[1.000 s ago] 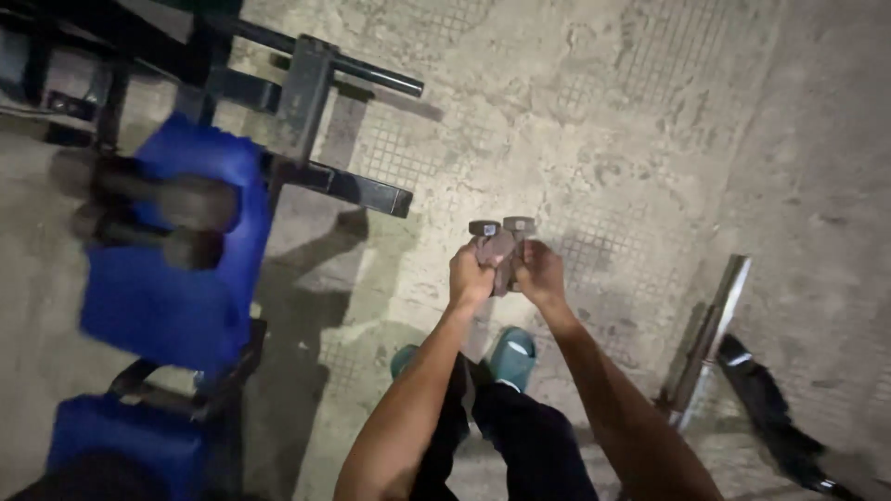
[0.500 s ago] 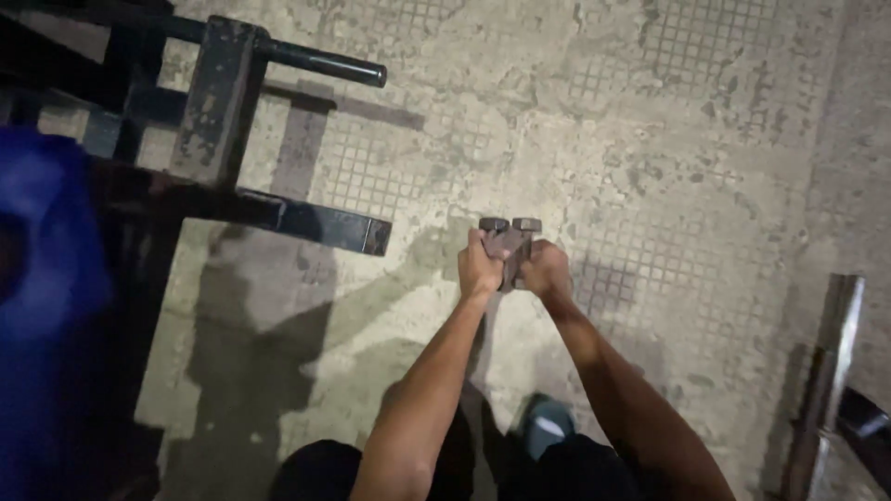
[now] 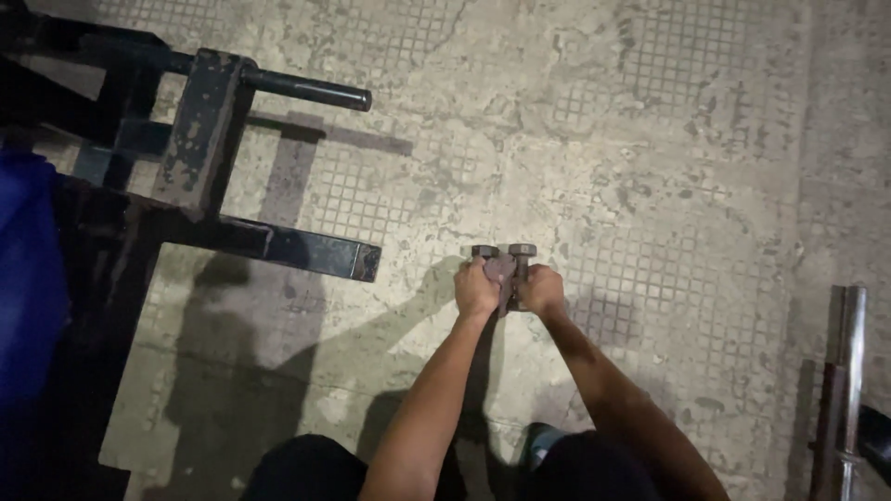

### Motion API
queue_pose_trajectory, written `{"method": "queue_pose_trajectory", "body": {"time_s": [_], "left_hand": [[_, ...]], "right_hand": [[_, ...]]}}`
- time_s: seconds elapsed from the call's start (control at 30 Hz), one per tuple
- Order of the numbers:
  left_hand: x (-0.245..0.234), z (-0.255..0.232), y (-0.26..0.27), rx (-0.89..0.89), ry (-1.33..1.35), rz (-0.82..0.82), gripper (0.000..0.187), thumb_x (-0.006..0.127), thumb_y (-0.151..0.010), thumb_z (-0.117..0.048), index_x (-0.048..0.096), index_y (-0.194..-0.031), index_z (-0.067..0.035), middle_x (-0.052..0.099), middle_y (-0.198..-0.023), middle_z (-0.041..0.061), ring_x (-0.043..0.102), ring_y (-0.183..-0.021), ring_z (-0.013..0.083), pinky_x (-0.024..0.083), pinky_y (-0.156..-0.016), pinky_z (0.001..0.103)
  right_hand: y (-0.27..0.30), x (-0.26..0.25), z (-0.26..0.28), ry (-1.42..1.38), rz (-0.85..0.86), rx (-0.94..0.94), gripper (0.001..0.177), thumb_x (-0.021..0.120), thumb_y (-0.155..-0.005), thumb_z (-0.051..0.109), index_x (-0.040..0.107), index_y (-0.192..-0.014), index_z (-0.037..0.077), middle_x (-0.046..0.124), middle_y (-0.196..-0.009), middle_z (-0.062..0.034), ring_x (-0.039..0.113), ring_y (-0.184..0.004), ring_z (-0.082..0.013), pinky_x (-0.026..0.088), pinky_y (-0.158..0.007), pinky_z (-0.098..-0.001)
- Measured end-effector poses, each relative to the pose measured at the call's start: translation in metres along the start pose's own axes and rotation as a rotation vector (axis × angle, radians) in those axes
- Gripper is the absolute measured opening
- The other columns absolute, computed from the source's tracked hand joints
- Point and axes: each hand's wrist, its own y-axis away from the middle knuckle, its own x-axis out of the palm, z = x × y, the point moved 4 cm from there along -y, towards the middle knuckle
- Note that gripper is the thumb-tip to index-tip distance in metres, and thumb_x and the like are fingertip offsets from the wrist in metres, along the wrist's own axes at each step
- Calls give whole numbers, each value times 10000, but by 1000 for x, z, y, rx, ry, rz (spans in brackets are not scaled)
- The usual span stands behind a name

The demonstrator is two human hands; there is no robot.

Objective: Cleaning gym equipment with a cloth.

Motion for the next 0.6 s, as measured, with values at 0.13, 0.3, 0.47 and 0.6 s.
{"method": "queue_pose_trajectory", "body": {"time_s": [0.13, 0.3, 0.47, 0.6], "left_hand": [[-2, -6, 2, -43, 13, -29, 445, 866, -726, -223, 704, -1107, -58, 639, -1160, 212, 604, -1105, 446, 508, -915, 493], [-12, 4, -7, -131, 206, 129, 521, 808, -805, -258, 630, -1241, -35, 706, -1146, 222, 660, -1110, 420, 544, -926, 491], [-61, -13, -20, -82, 348, 27, 474, 764, -830, -254, 623, -1231, -44, 716, -1150, 212, 678, -1117, 392, 555, -930, 464], [-115, -26, -30, -51, 700, -66, 457, 770, -865, -198, 548, -1223, -20, 729, -1166, 149, 712, -1103, 278, 557, -912, 387]], "right_hand": [[5, -18, 10, -59, 30, -58, 338, 750, -712, 320, 797, -927, 64, 738, -859, -223, 746, -853, -369, 590, -778, -444], [-8, -48, 39, 129, 14, -96, 401, 730, -860, 406, 770, -1039, 49, 737, -905, -255, 741, -877, -389, 597, -788, -466], [-60, -86, 82, 125, -48, -462, 402, 735, -804, 315, 766, -1084, 29, 747, -1029, -238, 742, -939, -371, 587, -822, -456], [-38, -150, 216, -23, -5, -444, 434, 719, -902, 328, 744, -1182, -3, 769, -996, -224, 756, -909, -311, 582, -818, -408]]}}
